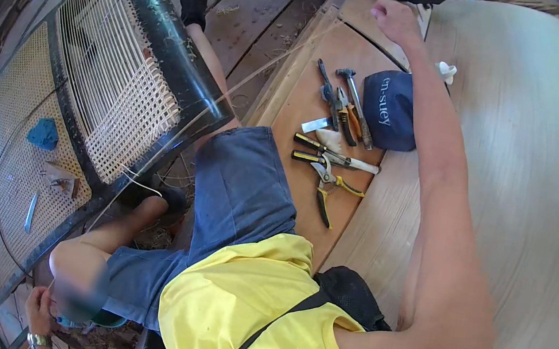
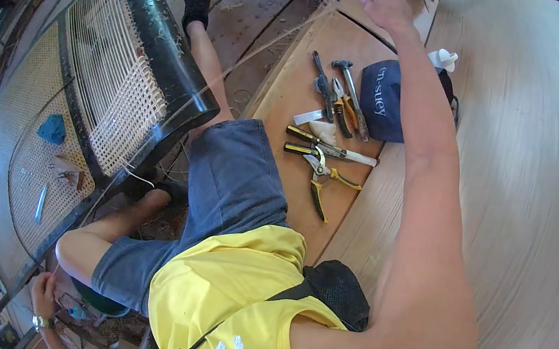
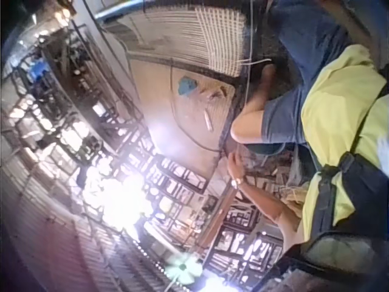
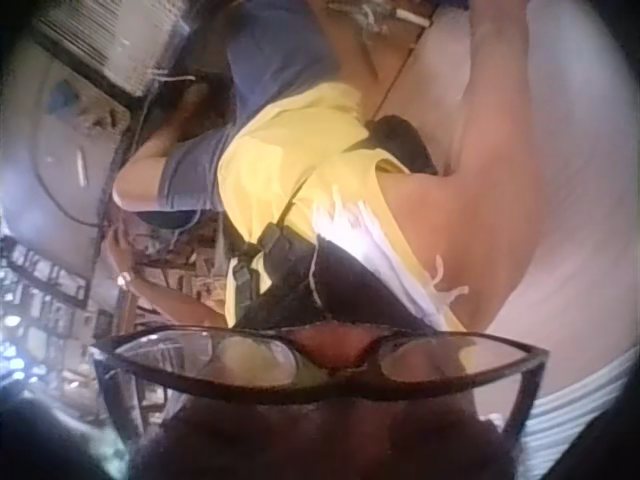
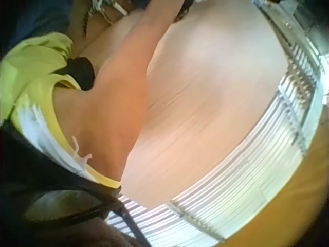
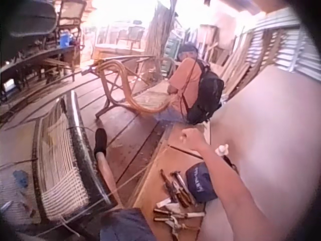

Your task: Repairing the seat of a wicker chair by weaving thin strips through the frame.

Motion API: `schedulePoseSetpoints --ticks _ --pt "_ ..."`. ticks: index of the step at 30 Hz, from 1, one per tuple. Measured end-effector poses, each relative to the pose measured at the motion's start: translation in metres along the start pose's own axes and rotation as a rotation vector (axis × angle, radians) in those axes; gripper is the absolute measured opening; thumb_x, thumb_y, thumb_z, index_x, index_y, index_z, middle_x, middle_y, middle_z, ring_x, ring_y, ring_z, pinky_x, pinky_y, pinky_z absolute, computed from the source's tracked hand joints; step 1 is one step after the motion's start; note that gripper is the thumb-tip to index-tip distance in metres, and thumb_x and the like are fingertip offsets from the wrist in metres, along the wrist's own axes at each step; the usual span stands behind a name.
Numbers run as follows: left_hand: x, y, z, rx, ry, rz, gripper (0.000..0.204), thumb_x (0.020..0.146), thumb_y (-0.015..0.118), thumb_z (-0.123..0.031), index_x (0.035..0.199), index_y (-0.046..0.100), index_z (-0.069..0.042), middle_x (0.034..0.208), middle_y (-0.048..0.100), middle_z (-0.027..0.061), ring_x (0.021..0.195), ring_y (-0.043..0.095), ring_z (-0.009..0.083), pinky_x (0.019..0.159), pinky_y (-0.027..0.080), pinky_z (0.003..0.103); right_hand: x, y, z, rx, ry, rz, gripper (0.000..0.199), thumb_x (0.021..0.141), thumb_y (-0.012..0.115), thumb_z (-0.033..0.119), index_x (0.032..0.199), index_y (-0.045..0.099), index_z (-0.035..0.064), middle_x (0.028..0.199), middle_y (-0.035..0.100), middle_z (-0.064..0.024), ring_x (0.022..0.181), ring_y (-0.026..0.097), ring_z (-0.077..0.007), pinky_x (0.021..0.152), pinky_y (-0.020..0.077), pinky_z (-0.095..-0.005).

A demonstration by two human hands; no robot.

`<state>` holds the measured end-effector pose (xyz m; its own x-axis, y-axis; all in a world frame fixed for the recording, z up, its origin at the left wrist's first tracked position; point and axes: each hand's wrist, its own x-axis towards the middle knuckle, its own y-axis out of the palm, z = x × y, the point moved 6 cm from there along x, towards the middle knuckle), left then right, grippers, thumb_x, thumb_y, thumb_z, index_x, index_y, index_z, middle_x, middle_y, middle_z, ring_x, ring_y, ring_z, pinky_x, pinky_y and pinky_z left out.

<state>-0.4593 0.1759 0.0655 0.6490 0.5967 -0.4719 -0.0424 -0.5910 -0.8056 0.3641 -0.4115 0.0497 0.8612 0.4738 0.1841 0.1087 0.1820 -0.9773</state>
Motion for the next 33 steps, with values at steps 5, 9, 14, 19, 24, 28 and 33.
schedulePoseSetpoints --ticks 5,9,14,19,24,28,33 --pt "0.005 -0.059 0.049 -0.133 -0.124 -0.19 0.022 0.1 0.055 -0.023 0.093 0.061 -0.003 0.075 0.054 -0.0017 0.063 0.047 0.0085 0.057 0.039 0.026 -0.001 -0.082 0.066 0.004 0.274 -0.335 0.026 0.091 0.057 0.027 0.11 0.066 0.0125 0.105 0.064 -0.0159 0.1 0.062 -0.0379 0.087 0.0498 -0.0489" --pt "0.028 -0.014 -0.091 -0.226 0.033 -0.138 0.018 0.099 0.057 -0.019 0.094 0.06 -0.003 0.07 0.056 -0.0005 0.056 0.045 0.005 0.049 0.035 0.022 -0.006 -0.025 0.054 -0.388 -0.1 -0.662 0.026 0.088 0.056 0.026 0.103 0.066 0.0081 0.09 0.067 -0.0195 0.091 0.064 -0.0391 0.083 0.0503 -0.0479" --pt "0.035 0.047 -0.194 -0.496 0.037 0.128 0.018 0.1 0.057 -0.021 0.093 0.06 -0.004 0.064 0.056 0.0002 0.048 0.042 0.0033 0.044 0.03 0.019 -0.136 0.097 0.049 0.041 -0.024 0.3 0.025 0.084 0.062 0.017 0.107 0.064 0.0098 0.117 0.06 -0.0159 0.103 0.06 -0.0353 0.084 0.0512 -0.0466" --pt "0.056 0.064 -0.213 -0.709 0.06 0.153 0.02 0.101 0.056 -0.024 0.095 0.06 -0.005 0.06 0.054 -0.0012 0.045 0.038 0.0016 0.042 0.025 0.017 -0.208 0.128 0.046 0.006 -0.085 0.234 0.025 0.081 0.063 0.011 0.106 0.066 0.0094 0.109 0.06 -0.0132 0.102 0.06 -0.0352 0.083 0.052 -0.0438" --pt "0.063 0.071 -0.231 -0.819 0.071 0.191 0.021 0.101 0.057 -0.026 0.095 0.06 -0.006 0.059 0.054 -0.0021 0.044 0.038 0.0015 0.041 0.024 0.017 -0.217 0.134 0.056 -0.22 -0.278 0.086 0.024 0.075 0.063 0.007 0.098 0.065 0.0085 0.104 0.058 -0.0118 0.095 0.059 -0.0342 0.078 0.0515 -0.0445" --pt "0.055 0.073 -0.231 -0.92 0.113 0.238 0.02 0.101 0.055 -0.023 0.09 0.056 -0.006 0.058 0.053 -0.0014 0.042 0.039 0.0035 0.04 0.026 0.018 -0.2 0.119 0.047 -0.066 0.018 -0.018 0.019 0.08 0.065 0.01 0.097 0.068 0.0047 0.099 0.065 -0.0126 0.093 0.065 -0.0302 0.076 0.0537 -0.0418" --pt "0.048 0.079 -0.237 -1.278 0.089 0.284 0.019 0.1 0.054 -0.02 0.088 0.053 -0.005 0.056 0.051 0.0012 0.04 0.037 0.0069 0.039 0.027 0.02 -0.197 0.165 0.013 0.787 0.91 0.137 0.021 0.084 0.071 0.022 0.092 0.074 0.0031 0.085 0.073 -0.0147 0.087 0.071 -0.0263 0.08 0.0545 -0.0357"
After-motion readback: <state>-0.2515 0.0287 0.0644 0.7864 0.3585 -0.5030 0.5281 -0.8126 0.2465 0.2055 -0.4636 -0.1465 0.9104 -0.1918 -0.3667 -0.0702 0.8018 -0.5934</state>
